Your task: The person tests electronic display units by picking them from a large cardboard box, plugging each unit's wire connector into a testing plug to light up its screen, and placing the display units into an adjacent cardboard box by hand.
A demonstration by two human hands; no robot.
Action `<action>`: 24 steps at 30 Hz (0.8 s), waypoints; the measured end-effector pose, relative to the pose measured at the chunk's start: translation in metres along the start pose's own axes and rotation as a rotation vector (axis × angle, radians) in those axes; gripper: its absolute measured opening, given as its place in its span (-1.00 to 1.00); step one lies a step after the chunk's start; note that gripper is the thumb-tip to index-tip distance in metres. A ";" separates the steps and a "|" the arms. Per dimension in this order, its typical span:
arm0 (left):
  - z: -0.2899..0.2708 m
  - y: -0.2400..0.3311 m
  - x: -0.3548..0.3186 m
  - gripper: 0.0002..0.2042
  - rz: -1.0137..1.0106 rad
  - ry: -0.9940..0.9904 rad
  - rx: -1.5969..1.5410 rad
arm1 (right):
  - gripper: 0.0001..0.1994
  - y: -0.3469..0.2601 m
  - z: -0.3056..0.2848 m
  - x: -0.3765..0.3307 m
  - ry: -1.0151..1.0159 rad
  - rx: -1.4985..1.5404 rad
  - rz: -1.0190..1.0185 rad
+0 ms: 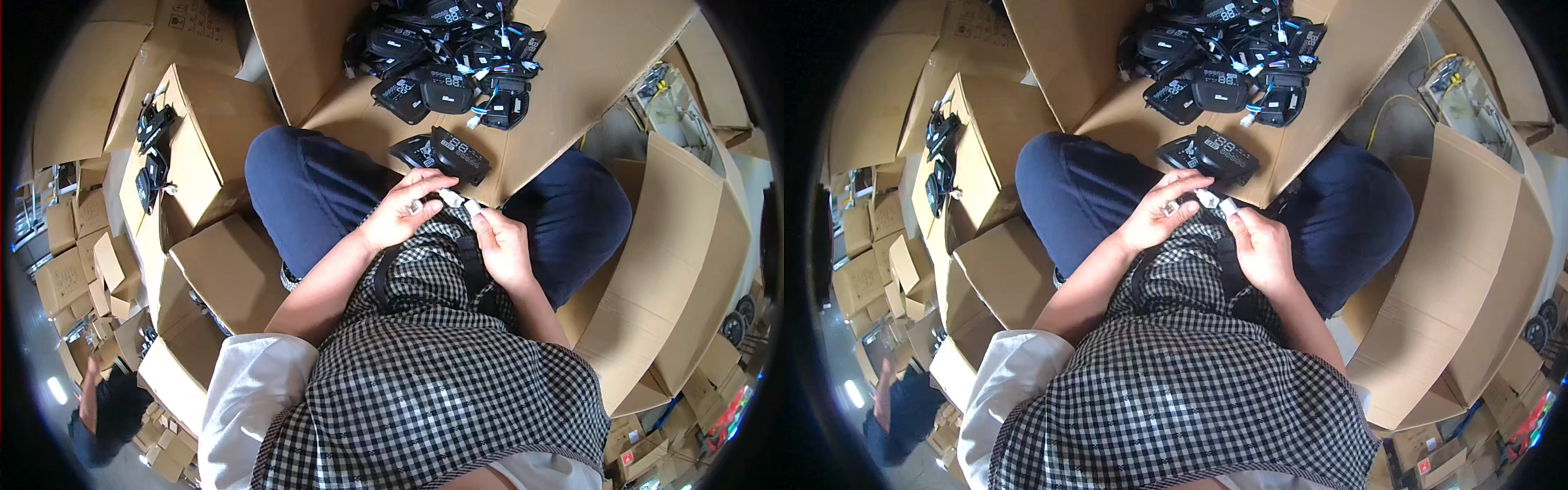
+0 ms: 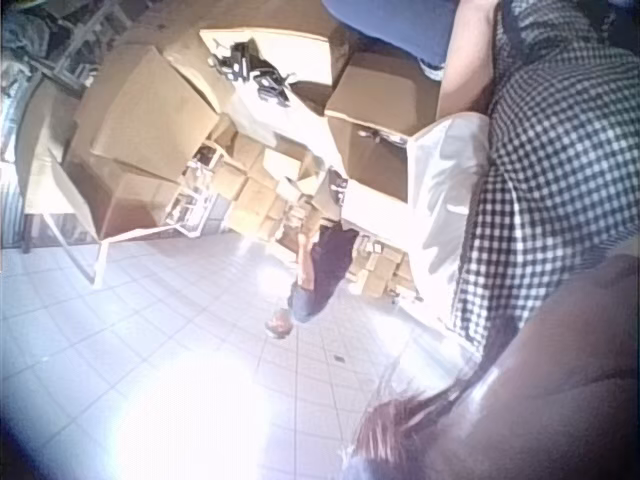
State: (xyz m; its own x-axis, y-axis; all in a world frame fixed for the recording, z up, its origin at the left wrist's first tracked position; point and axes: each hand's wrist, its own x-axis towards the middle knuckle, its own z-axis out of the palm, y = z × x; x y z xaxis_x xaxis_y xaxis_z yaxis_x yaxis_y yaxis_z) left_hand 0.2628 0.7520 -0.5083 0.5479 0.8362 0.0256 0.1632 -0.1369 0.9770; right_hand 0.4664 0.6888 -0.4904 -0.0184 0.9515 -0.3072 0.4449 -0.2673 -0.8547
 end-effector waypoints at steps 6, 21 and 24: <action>0.010 -0.012 -0.006 -0.67 -0.062 0.087 0.105 | -0.78 0.012 0.012 0.001 -0.089 0.351 0.148; 0.012 -0.008 -0.025 -0.68 -0.105 -0.062 0.483 | -0.72 0.008 0.014 0.016 -0.542 0.847 0.591; 0.015 -0.002 -0.024 -0.76 -0.242 -0.180 0.642 | -0.66 0.022 0.030 0.021 -0.478 0.179 0.213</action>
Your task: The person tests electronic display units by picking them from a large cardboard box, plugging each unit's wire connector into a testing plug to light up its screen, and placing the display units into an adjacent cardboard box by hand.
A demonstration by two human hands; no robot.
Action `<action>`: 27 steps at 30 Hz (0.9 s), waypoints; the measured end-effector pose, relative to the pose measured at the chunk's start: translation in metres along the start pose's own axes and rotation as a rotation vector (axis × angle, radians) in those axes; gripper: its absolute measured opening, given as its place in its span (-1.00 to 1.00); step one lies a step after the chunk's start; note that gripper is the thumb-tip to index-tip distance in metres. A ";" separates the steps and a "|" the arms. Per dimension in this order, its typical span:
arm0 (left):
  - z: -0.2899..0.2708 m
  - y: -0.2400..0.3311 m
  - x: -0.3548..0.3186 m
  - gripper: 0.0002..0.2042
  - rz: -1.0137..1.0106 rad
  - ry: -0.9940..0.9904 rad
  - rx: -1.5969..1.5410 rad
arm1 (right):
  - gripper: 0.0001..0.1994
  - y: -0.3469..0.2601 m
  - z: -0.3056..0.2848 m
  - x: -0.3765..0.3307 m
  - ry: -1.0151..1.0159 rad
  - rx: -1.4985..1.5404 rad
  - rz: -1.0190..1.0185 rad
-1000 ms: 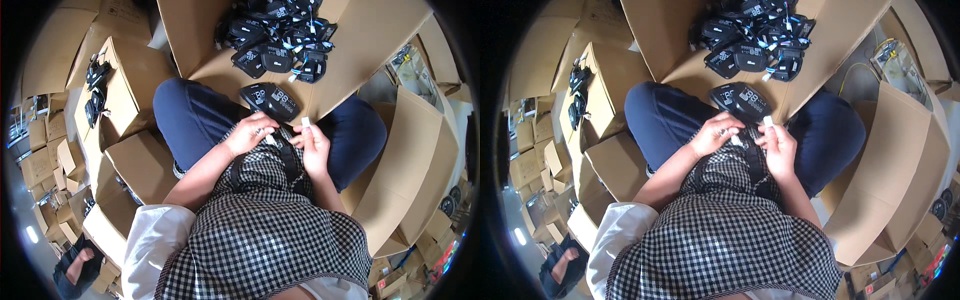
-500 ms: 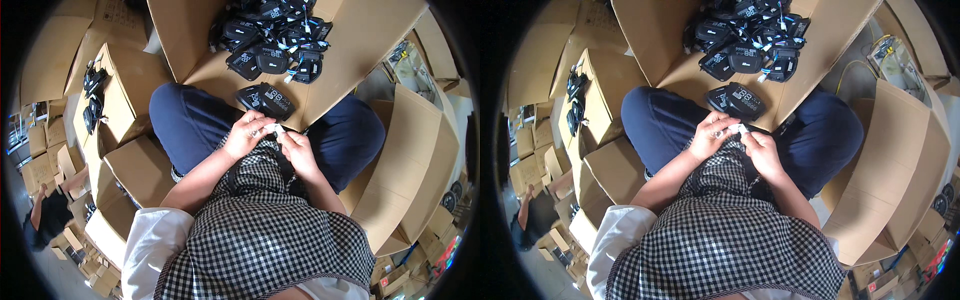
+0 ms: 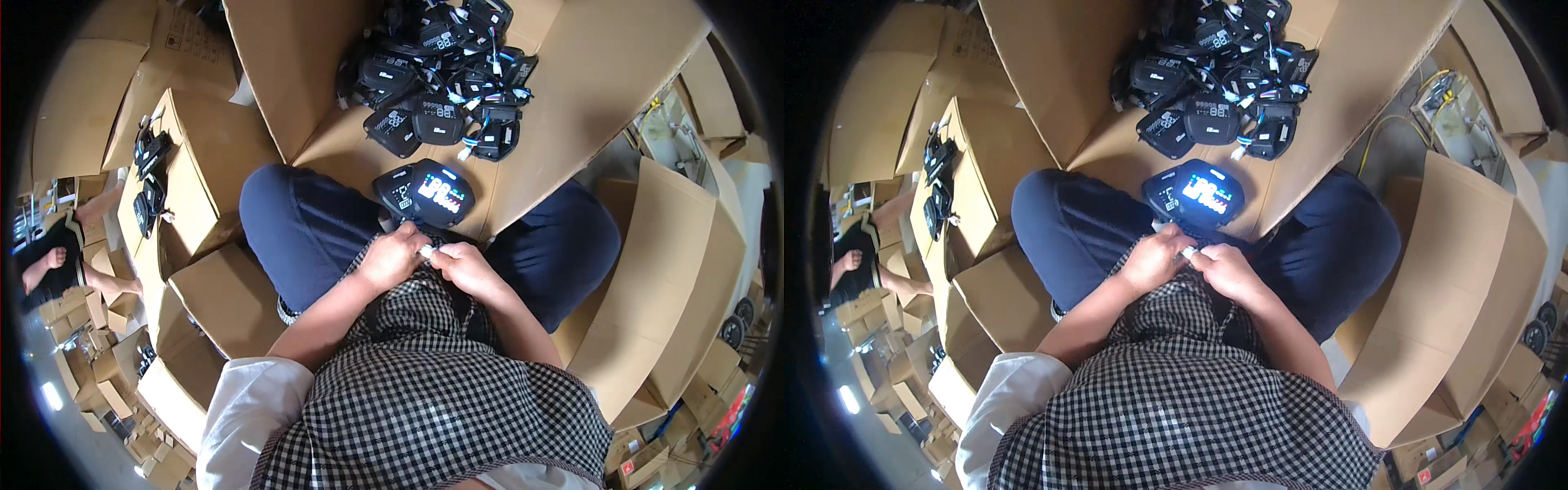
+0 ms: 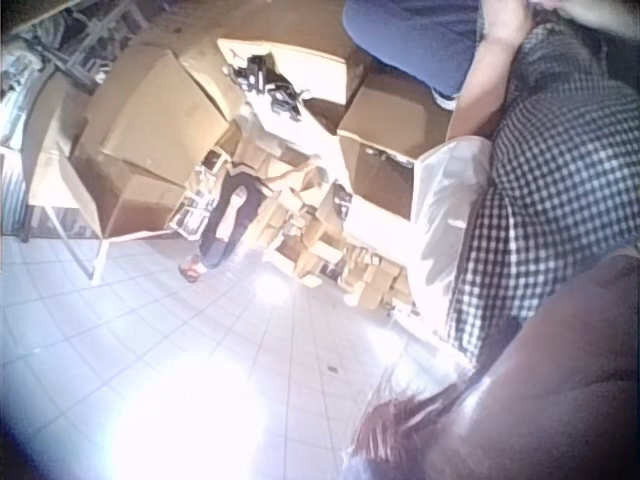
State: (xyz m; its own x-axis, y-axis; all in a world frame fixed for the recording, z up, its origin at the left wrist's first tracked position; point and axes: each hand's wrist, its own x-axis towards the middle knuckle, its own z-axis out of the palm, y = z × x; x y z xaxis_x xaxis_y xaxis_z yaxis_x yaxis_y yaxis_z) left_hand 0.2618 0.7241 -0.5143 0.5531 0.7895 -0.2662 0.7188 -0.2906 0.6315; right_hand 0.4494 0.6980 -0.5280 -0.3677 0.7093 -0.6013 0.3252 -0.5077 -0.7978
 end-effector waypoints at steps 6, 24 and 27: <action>-0.030 0.004 0.011 -0.86 0.021 0.698 -0.062 | -0.78 -0.082 -0.044 0.025 0.757 -0.213 -0.135; -0.032 0.048 0.035 -0.89 0.324 0.584 -0.244 | -0.73 -0.044 -0.141 0.106 0.575 -0.793 0.394; -0.021 0.084 0.018 -0.91 0.314 0.578 -0.303 | -0.68 -0.049 -0.150 0.037 0.786 -0.317 0.148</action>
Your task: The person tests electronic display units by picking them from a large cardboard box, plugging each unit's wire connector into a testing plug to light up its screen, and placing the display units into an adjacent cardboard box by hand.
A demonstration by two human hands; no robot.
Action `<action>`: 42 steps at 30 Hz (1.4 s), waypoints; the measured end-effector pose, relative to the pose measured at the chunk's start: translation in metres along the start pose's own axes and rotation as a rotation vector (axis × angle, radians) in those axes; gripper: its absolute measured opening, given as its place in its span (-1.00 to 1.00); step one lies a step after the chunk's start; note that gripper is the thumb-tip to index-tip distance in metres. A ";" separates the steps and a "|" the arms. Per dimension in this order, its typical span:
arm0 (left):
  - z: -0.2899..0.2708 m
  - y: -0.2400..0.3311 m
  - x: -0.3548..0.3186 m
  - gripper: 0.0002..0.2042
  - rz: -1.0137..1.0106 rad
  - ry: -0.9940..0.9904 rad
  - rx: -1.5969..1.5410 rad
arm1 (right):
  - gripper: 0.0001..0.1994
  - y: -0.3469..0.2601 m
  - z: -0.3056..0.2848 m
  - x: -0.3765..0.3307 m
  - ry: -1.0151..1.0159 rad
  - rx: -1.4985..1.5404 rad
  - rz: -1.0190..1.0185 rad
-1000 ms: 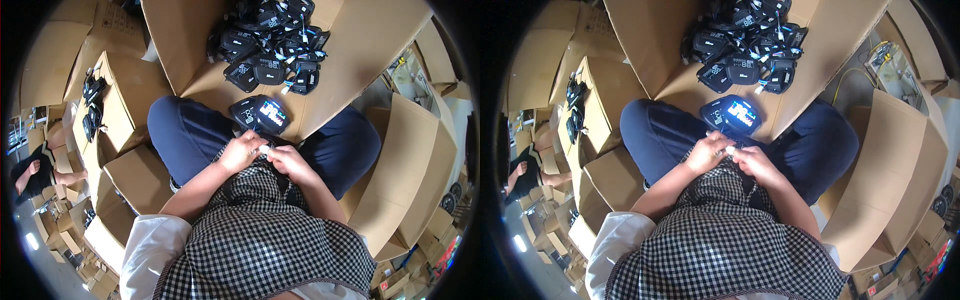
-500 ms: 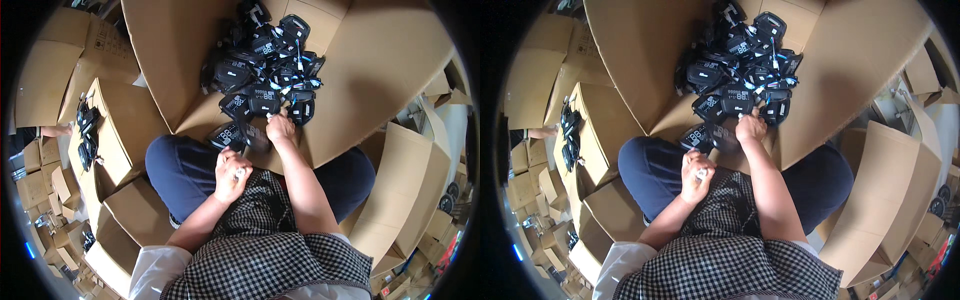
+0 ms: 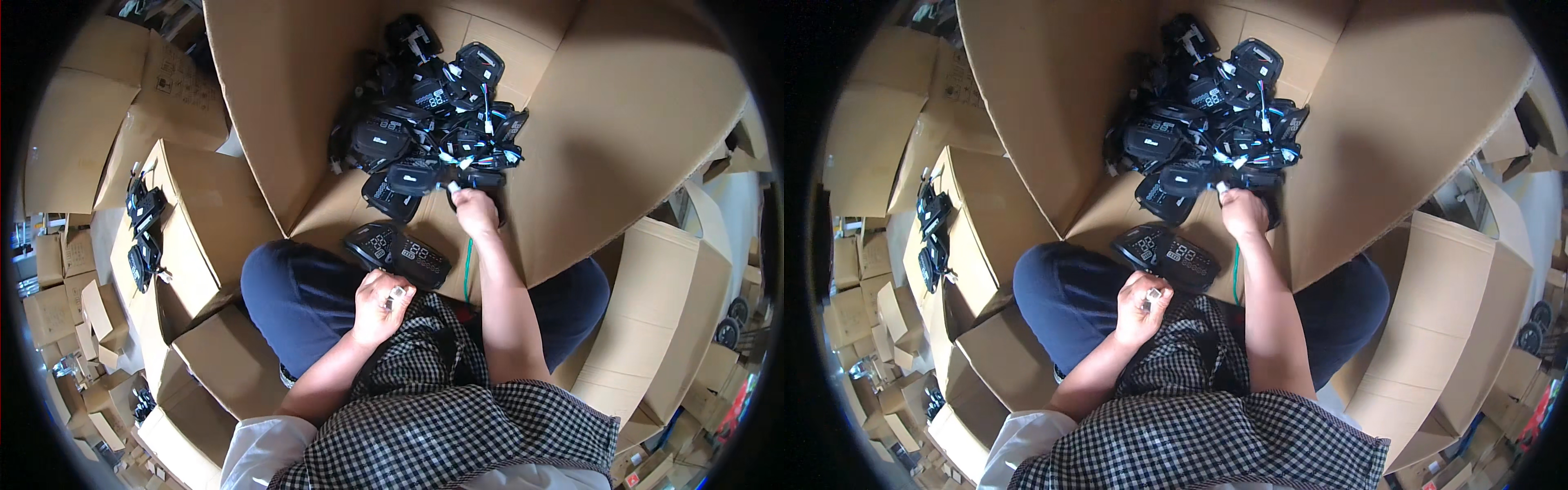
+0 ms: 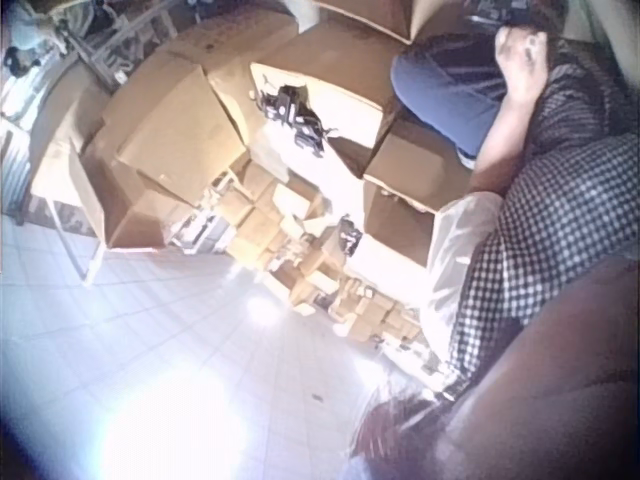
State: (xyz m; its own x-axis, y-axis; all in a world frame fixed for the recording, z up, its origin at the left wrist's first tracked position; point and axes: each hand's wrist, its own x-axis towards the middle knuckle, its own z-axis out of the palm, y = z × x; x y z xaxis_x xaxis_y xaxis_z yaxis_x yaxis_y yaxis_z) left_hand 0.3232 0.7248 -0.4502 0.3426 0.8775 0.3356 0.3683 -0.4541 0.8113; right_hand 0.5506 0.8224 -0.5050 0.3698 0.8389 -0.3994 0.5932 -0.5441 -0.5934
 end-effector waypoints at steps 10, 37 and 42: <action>-0.026 -0.051 -0.002 -0.90 -0.173 -0.050 0.164 | -0.80 -0.003 0.091 -0.067 -0.072 1.069 -0.309; -0.019 -0.083 -0.006 -0.76 -0.401 -0.377 -0.491 | -0.84 0.016 0.050 -0.144 -0.273 0.390 -0.330; -0.018 -0.092 -0.003 -0.78 -0.225 -0.407 -0.196 | -0.78 0.000 0.037 -0.135 -0.323 0.169 -0.344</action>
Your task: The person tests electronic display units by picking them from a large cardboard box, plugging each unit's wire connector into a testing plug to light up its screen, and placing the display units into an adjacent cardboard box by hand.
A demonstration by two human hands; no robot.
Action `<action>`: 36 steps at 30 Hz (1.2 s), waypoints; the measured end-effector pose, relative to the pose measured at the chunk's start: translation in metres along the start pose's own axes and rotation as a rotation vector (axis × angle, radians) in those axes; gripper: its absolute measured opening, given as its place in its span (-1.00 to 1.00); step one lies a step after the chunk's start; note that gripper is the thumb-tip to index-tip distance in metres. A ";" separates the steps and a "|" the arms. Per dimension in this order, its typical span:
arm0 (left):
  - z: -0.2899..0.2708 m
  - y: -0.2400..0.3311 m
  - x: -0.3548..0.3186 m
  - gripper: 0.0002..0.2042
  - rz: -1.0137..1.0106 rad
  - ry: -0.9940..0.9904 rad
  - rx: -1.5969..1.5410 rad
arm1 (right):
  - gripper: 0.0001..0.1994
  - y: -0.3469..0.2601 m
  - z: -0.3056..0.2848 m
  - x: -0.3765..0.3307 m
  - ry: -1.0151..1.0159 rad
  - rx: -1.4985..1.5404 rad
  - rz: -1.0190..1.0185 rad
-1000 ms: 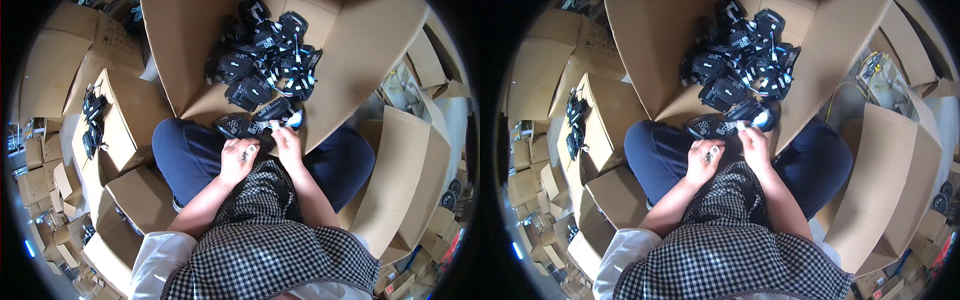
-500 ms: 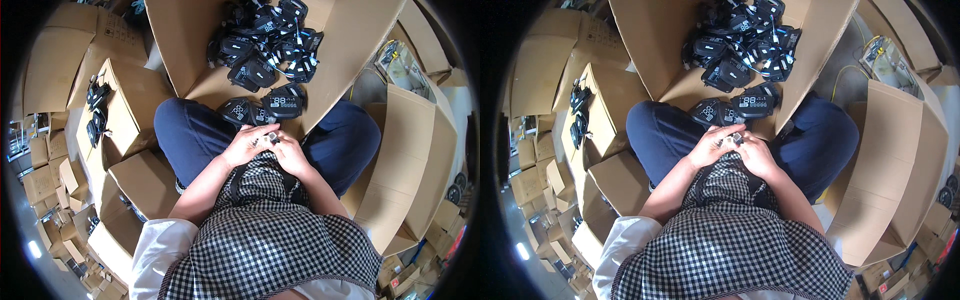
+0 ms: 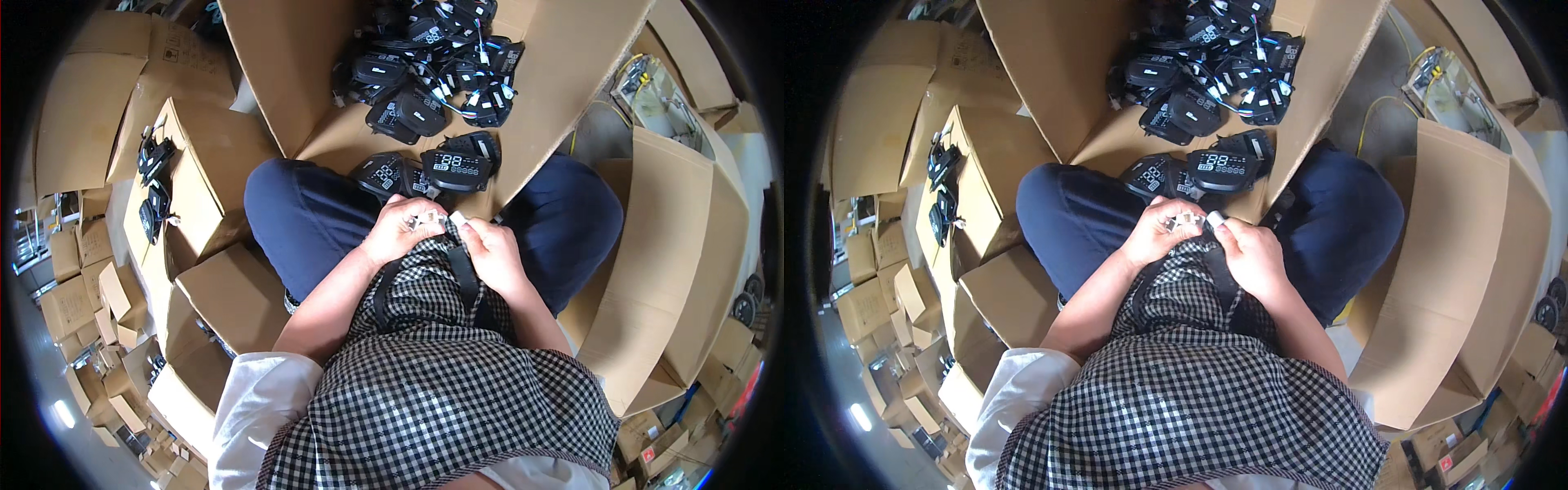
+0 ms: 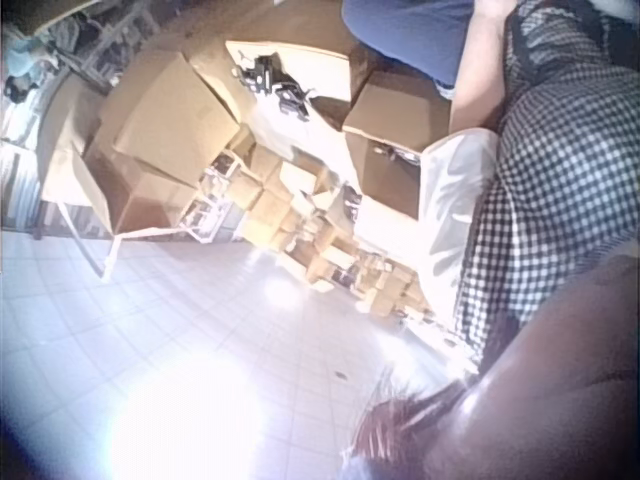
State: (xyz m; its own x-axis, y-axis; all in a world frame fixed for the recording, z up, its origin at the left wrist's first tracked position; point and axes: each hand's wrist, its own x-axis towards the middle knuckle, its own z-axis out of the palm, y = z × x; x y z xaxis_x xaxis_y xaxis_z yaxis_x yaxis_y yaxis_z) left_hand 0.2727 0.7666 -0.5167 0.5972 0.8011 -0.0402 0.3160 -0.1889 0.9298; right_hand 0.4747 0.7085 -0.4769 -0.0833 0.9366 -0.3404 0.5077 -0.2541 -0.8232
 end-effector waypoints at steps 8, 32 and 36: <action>-0.005 0.005 -0.011 -0.77 0.171 -0.062 0.264 | -0.77 0.021 -0.004 0.024 -0.587 0.544 0.360; -0.003 0.006 -0.006 -0.78 0.180 -0.066 0.271 | -0.68 0.039 0.008 0.033 -0.657 0.723 0.266; -0.018 0.035 -0.027 -0.79 0.116 0.163 0.406 | -0.68 0.004 0.026 0.013 -0.355 0.648 0.212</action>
State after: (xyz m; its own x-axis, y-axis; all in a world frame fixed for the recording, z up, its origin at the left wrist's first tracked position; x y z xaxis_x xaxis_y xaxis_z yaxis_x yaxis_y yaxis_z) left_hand 0.2542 0.7489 -0.4769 0.5319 0.8344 0.1444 0.5366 -0.4641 0.7047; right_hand 0.4534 0.7135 -0.4967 -0.3662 0.7462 -0.5559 -0.0513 -0.6127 -0.7887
